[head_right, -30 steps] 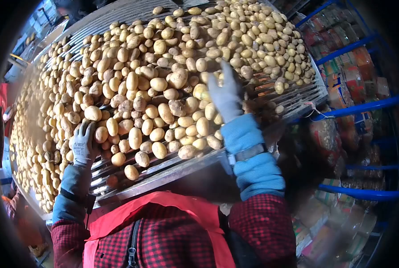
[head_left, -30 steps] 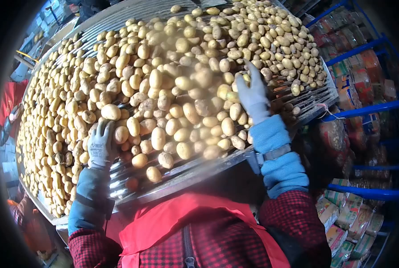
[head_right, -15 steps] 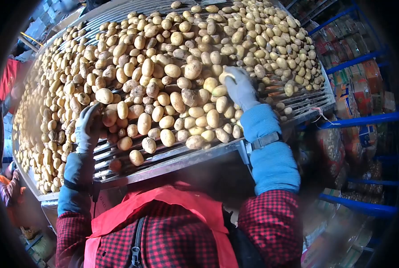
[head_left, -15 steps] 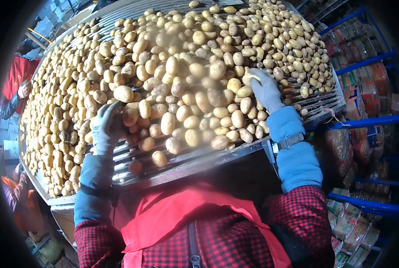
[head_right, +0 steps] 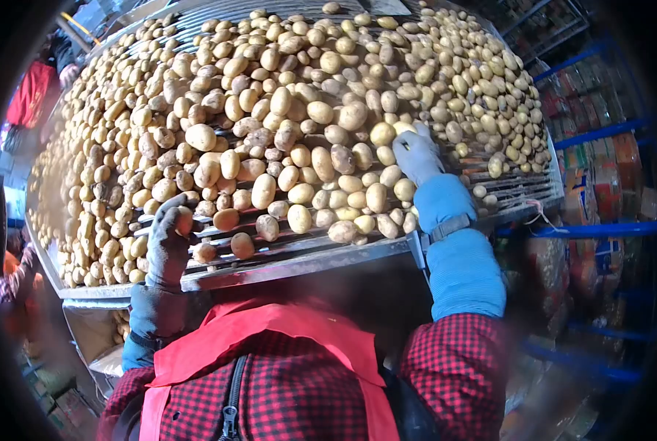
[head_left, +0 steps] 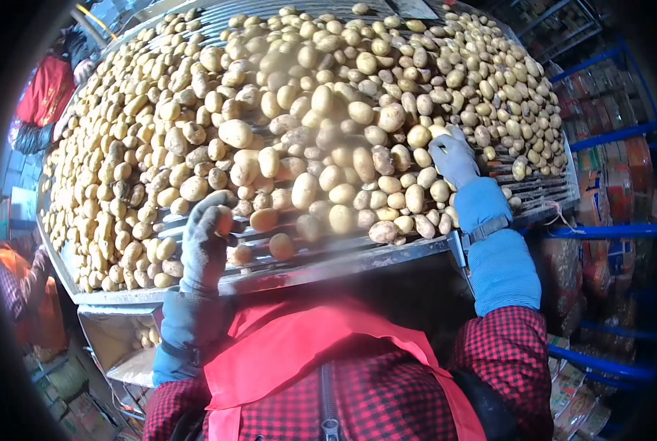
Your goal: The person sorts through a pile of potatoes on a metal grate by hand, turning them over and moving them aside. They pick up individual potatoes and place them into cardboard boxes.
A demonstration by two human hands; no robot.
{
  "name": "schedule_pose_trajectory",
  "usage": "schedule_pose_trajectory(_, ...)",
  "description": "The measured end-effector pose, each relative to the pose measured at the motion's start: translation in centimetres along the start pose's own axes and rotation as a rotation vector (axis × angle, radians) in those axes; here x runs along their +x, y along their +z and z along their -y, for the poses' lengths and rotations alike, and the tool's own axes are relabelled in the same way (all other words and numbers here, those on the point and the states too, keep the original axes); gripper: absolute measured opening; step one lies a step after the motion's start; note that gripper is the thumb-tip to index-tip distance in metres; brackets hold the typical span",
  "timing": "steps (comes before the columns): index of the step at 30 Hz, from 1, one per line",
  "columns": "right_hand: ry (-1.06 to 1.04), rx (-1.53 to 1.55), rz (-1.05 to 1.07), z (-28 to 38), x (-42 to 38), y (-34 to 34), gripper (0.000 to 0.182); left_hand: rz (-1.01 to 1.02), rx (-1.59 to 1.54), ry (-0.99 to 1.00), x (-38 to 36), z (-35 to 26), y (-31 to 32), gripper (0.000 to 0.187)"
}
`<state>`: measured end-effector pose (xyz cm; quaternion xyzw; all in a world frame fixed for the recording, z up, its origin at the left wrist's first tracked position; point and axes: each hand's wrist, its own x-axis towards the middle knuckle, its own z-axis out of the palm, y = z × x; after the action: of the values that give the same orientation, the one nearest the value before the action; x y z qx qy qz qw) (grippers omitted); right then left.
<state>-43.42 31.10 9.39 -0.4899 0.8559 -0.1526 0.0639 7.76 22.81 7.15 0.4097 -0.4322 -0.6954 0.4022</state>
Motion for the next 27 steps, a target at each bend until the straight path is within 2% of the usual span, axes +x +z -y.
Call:
schedule_pose_trajectory(1,-0.043,0.014,-0.055,-0.4,-0.2,0.3,0.017,-0.048,-0.139,-0.107,-0.5,-0.4,1.2,0.04)
schedule_pose_trajectory(4,-0.042,0.09,-0.131,-0.5,-0.4,1.3,0.017,0.045,-0.18,-0.09,-1.0,-0.2,1.9,0.041)
schedule_pose_trajectory(7,-0.009,0.255,-0.159,-1.8,-0.3,2.4,0.019,0.101,-0.159,-0.196,-2.1,-0.9,2.2,0.04)
schedule_pose_trajectory(8,0.063,0.434,-0.171,-1.9,-0.6,2.8,0.02,0.123,0.079,-0.103,-2.0,-0.1,2.2,0.047)
schedule_pose_trajectory(9,0.132,0.613,-0.179,-1.4,-1.2,2.7,0.022,0.126,-0.052,-0.174,-2.0,0.4,1.9,0.045)
schedule_pose_trajectory(10,0.144,0.686,-0.217,-0.5,-1.7,2.5,0.023,0.175,0.186,-0.006,-1.7,1.9,1.5,0.044)
schedule_pose_trajectory(11,0.154,0.759,-0.252,0.9,-2.3,2.0,0.024,0.205,0.252,0.028,-1.7,1.6,1.9,0.042)
schedule_pose_trajectory(13,0.053,1.012,-0.198,5.1,-4.7,0.9,0.022,0.29,0.124,-0.122,-1.8,-0.4,3.8,0.036)
schedule_pose_trajectory(15,-0.176,0.967,-0.059,9.0,-7.1,0.8,0.021,0.256,-0.167,-0.32,-1.5,-1.0,5.7,0.032)
schedule_pose_trajectory(16,-0.292,0.928,0.011,11.2,-8.3,0.5,0.021,0.277,-0.069,-0.323,-1.0,-1.9,6.3,0.032)
schedule_pose_trajectory(17,-0.307,1.039,0.135,13.2,-9.4,0.9,0.02,0.308,0.002,-0.24,-0.8,-2.9,7.2,0.041)
schedule_pose_trajectory(18,-0.308,1.144,0.262,15.2,-10.6,1.2,0.02,0.333,0.073,-0.154,-0.6,-3.9,8.1,0.053)
schedule_pose_trajectory(19,-0.216,1.304,0.428,16.8,-11.3,1.8,0.02,0.341,-0.034,-0.164,-0.4,-4.3,8.3,0.063)
schedule_pose_trajectory(20,-0.093,1.451,0.582,18.4,-12.0,2.4,0.02,0.432,-0.09,-0.157,0.1,-2.7,7.6,0.078)
schedule_pose_trajectory(21,0.007,1.463,0.716,19.7,-12.3,2.4,0.021,0.472,0.007,-0.157,-0.2,-3.9,7.5,0.082)
schedule_pose_trajectory(25,-0.008,1.403,0.976,20.0,-11.4,4.3,0.024,0.508,0.012,-0.193,-1.3,-3.7,5.1,0.091)
schedule_pose_trajectory(27,-0.07,1.284,1.084,20.9,-11.2,3.6,0.024,0.493,0.127,-0.228,-1.9,-3.2,4.2,0.089)
